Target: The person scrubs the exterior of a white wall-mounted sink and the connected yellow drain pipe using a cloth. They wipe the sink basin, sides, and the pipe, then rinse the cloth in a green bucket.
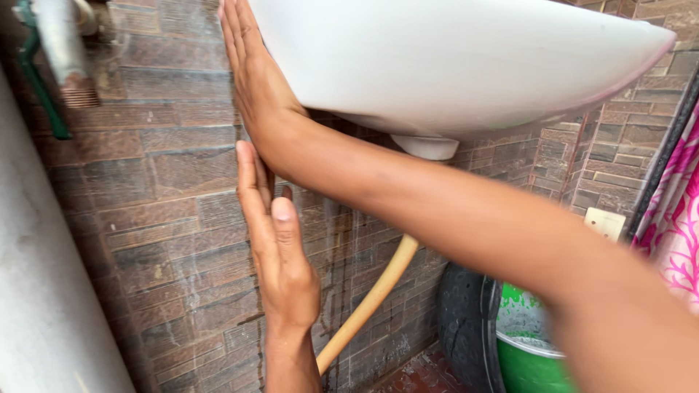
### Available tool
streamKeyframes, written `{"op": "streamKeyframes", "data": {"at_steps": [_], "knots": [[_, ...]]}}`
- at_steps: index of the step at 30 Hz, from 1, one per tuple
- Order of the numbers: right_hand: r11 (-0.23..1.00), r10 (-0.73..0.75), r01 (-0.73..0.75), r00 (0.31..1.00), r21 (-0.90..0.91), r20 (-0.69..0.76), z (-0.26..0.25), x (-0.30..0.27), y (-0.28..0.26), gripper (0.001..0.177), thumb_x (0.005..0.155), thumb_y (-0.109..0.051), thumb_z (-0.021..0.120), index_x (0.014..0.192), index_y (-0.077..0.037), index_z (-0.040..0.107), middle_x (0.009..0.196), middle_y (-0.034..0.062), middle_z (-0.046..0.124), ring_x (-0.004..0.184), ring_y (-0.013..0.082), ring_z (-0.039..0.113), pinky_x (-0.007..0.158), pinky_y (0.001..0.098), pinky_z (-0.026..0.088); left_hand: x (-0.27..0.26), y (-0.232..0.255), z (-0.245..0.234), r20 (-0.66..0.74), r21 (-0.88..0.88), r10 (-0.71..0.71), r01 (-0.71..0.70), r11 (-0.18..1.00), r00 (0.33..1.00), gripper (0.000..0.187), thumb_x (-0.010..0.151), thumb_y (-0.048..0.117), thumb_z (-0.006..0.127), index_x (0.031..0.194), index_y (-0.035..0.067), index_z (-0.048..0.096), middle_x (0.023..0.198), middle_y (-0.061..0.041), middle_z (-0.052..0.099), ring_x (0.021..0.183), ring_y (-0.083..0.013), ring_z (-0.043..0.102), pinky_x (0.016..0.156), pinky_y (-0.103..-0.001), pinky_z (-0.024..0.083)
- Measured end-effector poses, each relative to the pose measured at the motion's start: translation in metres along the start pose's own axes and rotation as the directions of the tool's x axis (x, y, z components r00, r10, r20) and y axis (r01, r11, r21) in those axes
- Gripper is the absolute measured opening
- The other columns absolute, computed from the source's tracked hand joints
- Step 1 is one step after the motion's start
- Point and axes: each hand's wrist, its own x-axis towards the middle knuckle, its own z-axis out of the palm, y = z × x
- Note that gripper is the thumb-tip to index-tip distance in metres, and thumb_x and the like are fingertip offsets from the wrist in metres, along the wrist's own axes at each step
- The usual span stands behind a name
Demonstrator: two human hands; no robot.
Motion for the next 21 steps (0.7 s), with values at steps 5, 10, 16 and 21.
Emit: {"op": "streamKeyframes", "data": {"at_steps": [5, 10, 16, 21], "knots": [[0.999, -0.043, 0.043, 0.999, 0.023, 0.003, -0.003, -0.007, -0.008, 0.083, 0.091, -0.054, 0.051, 0.156, -0.004, 0.034, 0.167, 0.0208, 0.017, 0.152, 0.0413, 0.01, 0.115, 0.0631, 0.003, 0.003, -0.009, -0.035, -0.047, -0.008, -0.038, 0.037, 0.999, 0.998, 0.072, 0.111, 0.049, 0.03, 0.167, 0.006, 0.015, 0.177, -0.022, 0.016, 0.165, -0.0386, 0.02, 0.131, -0.056, 0.023], [0.997, 0.052, -0.07, 0.926, -0.037, -0.373, 0.018, -0.115, 0.035, 0.07, 0.105, -0.046, 0.046, 0.164, -0.011, 0.032, 0.169, 0.013, 0.027, 0.155, 0.0298, 0.02, 0.128, 0.0482, 0.01, -0.002, -0.023, -0.049, -0.05, -0.004, -0.106, 0.106, 0.994, 0.993, 0.075, 0.109, 0.054, 0.028, 0.167, 0.008, 0.018, 0.176, -0.02, 0.021, 0.163, -0.038, 0.026, 0.125, -0.055, 0.025], [0.976, 0.16, -0.078, 0.89, 0.203, -0.426, 0.03, -0.147, 0.074, 0.065, 0.118, -0.046, 0.043, 0.161, 0.003, 0.043, 0.145, 0.0165, 0.057, 0.126, 0.0255, 0.054, 0.107, 0.0386, 0.043, -0.019, -0.035, -0.06, 0.03, -0.037, -0.154, 0.155, 0.987, 0.988, 0.07, 0.111, 0.05, 0.027, 0.167, 0.008, 0.018, 0.177, -0.019, 0.021, 0.165, -0.0368, 0.024, 0.126, -0.054, 0.025], [0.996, 0.017, -0.028, 0.992, -0.086, -0.124, 0.037, -0.021, -0.028, 0.061, 0.104, -0.044, 0.055, 0.142, 0.004, 0.06, 0.145, 0.0187, 0.056, 0.14, 0.0336, 0.045, 0.114, 0.0523, 0.031, -0.007, -0.048, -0.064, -0.023, -0.098, -0.183, 0.18, 0.979, 0.983, 0.07, 0.11, 0.049, 0.025, 0.167, 0.009, 0.015, 0.175, -0.019, 0.021, 0.162, -0.0368, 0.025, 0.128, -0.054, 0.026]]}}
